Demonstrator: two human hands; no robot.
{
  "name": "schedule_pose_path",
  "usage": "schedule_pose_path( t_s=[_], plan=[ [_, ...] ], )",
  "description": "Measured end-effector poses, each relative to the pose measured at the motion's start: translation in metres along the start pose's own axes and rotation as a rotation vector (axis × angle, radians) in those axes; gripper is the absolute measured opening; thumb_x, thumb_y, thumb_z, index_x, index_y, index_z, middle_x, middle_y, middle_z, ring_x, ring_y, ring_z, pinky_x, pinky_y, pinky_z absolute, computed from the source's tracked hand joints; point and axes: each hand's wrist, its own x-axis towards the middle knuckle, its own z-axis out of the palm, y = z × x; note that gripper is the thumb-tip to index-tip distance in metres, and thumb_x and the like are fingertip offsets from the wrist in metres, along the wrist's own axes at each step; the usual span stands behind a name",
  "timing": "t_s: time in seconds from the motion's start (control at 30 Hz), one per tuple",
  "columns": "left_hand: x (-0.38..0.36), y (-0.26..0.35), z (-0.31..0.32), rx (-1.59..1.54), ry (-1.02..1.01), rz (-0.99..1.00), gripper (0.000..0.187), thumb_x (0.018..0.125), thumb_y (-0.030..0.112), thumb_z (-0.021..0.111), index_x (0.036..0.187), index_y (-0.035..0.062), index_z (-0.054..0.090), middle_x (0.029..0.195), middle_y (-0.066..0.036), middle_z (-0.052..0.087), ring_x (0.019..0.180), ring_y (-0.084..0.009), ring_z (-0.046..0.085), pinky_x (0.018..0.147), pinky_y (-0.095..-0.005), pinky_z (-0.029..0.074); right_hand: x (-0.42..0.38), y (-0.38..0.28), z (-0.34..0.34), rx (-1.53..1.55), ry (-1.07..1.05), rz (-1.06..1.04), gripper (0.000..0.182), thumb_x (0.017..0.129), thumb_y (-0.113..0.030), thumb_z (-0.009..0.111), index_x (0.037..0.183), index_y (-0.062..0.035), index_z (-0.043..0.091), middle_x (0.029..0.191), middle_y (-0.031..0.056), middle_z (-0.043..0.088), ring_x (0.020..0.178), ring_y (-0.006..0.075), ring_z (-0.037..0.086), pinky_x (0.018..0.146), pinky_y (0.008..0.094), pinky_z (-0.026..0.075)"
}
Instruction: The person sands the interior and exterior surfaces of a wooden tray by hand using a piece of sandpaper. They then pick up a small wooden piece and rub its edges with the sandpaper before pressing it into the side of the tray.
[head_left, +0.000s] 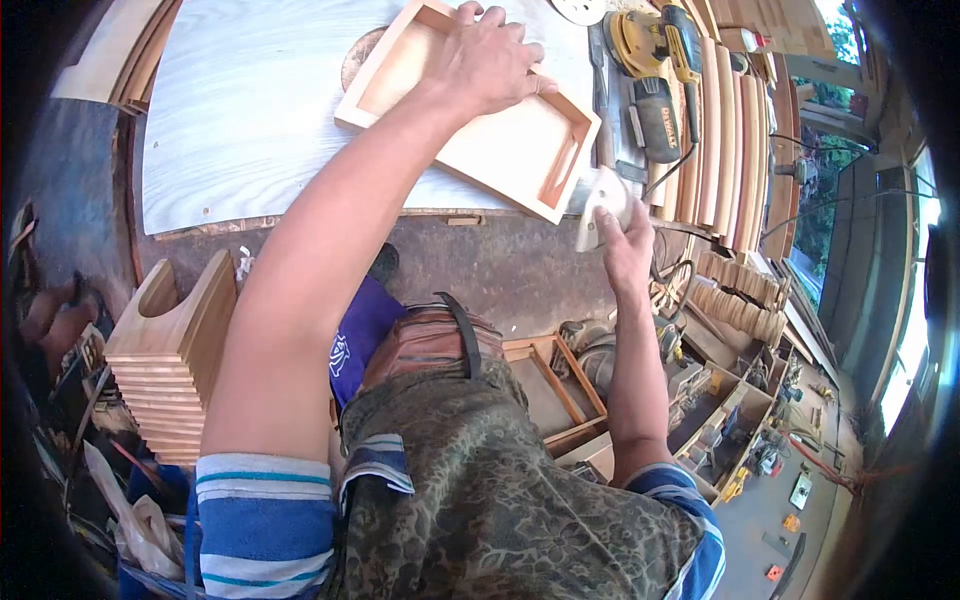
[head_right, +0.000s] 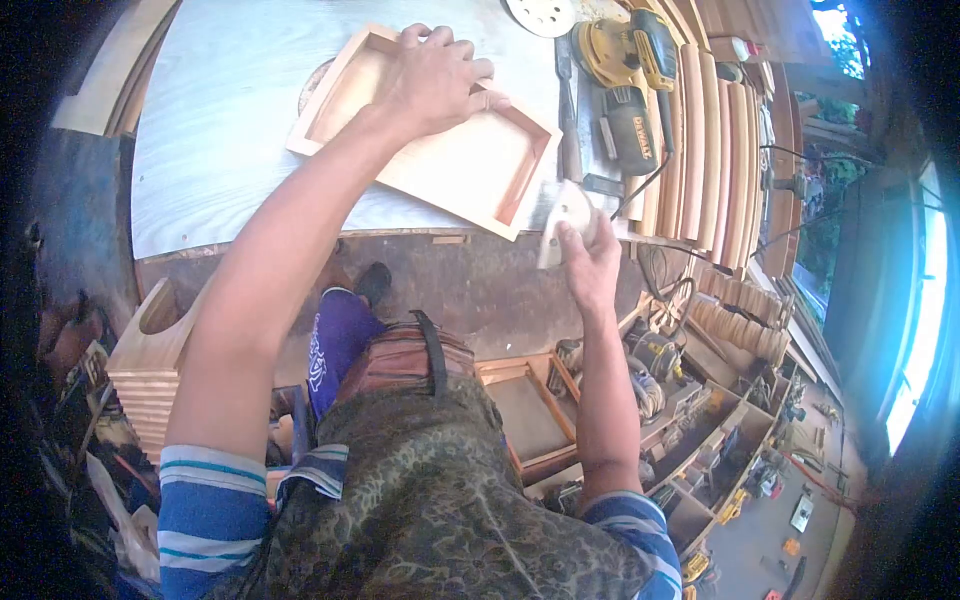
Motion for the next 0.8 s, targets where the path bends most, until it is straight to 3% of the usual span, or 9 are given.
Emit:
schedule_pose_path(
  t_s=[0.03,0.17,0.27,0.3,0.47,0.57,0.63,0.77,0.8],
  plan=[
    [0.000,-0.001,0.003,-0.006,0.031,-0.001,0.053,0.095,0.066,0.057,0.112,0.0216,0.080,0.109,-0.006,0.073,0.120,-0.0246,0.058,0.113,-0.0534,0.031,0.009,0.017,0.001,0.283,-0.135,0.096,0.036,0.099,-0.011,0.068,0.132,0.0014,0.063,0.113,0.0054,0.071,0.095,0.0132,0.065,0.086,0.0293,0.051],
    [-0.001,-0.001,0.003,-0.022,0.049,0.000,0.050,0.097,0.064,0.057,0.111,0.0224,0.080,0.110,-0.006,0.073,0.121,-0.0246,0.058,0.112,-0.0550,0.031,0.027,0.025,0.011,0.398,-0.276,0.223,0.044,0.100,-0.012,0.068,0.139,0.0044,0.059,0.115,0.0091,0.071,0.099,0.0141,0.066,0.088,0.0302,0.053],
    [-0.001,-0.001,0.004,-0.031,0.060,0.014,0.049,0.097,0.063,0.057,0.111,0.0221,0.080,0.111,-0.006,0.073,0.121,-0.0247,0.058,0.112,-0.0552,0.030,0.037,0.005,0.009,0.287,-0.371,0.232,0.046,0.099,-0.012,0.070,0.141,0.0056,0.058,0.115,0.0102,0.072,0.098,0.0146,0.067,0.085,0.0311,0.054],
    [0.000,0.001,0.004,-0.037,0.058,0.016,0.049,0.097,0.063,0.057,0.111,0.0221,0.080,0.111,-0.006,0.073,0.121,-0.0247,0.058,0.112,-0.0552,0.030,0.043,0.012,0.017,0.247,-0.329,0.118,0.048,0.098,-0.009,0.071,0.141,0.0058,0.057,0.116,0.0138,0.072,0.095,0.0148,0.068,0.081,0.0307,0.055],
    [0.002,0.003,-0.005,-0.033,0.006,-0.007,0.049,0.097,0.062,0.057,0.111,0.0212,0.080,0.111,-0.006,0.073,0.121,-0.0236,0.059,0.112,-0.0524,0.031,0.049,0.007,0.018,0.290,-0.206,0.212,0.055,0.091,0.000,0.073,0.141,0.0064,0.052,0.113,0.0175,0.072,0.097,0.0152,0.069,0.076,0.0284,0.056],
    [0.002,0.003,-0.002,-0.032,0.001,-0.017,0.047,0.098,0.061,0.058,0.109,0.0215,0.080,0.111,-0.006,0.073,0.121,-0.0231,0.059,0.113,-0.0522,0.032,0.031,-0.001,0.016,0.564,-0.250,0.237,0.058,0.089,0.002,0.073,0.141,0.0066,0.050,0.103,0.0135,0.073,0.092,0.0172,0.070,0.068,0.0292,0.057],
    [0.001,0.002,-0.003,-0.041,0.005,-0.008,0.047,0.097,0.061,0.058,0.109,0.0214,0.080,0.111,-0.006,0.073,0.121,-0.0234,0.059,0.113,-0.0525,0.032,0.025,0.002,0.018,0.634,-0.163,0.241,0.049,0.090,0.005,0.071,0.135,0.0059,0.052,0.099,0.0123,0.073,0.077,0.0191,0.071,0.061,0.0303,0.060],
    [0.002,0.002,0.001,-0.034,0.010,-0.005,0.048,0.096,0.062,0.058,0.107,0.0204,0.080,0.109,-0.006,0.072,0.121,-0.0250,0.058,0.112,-0.0541,0.032,0.032,0.011,0.017,0.502,-0.162,0.269,0.054,0.088,0.001,0.075,0.138,0.0058,0.054,0.094,0.0093,0.074,0.074,0.0146,0.068,0.059,0.0276,0.053],
    [0.001,0.002,0.003,-0.035,0.006,0.001,0.048,0.096,0.062,0.058,0.107,0.0204,0.080,0.109,-0.006,0.072,0.121,-0.0250,0.058,0.112,-0.0541,0.032,0.035,0.011,0.017,0.407,-0.214,0.273,0.047,0.091,-0.003,0.075,0.133,0.0053,0.057,0.092,0.0076,0.073,0.071,0.0128,0.067,0.059,0.0269,0.052]
  ],
)
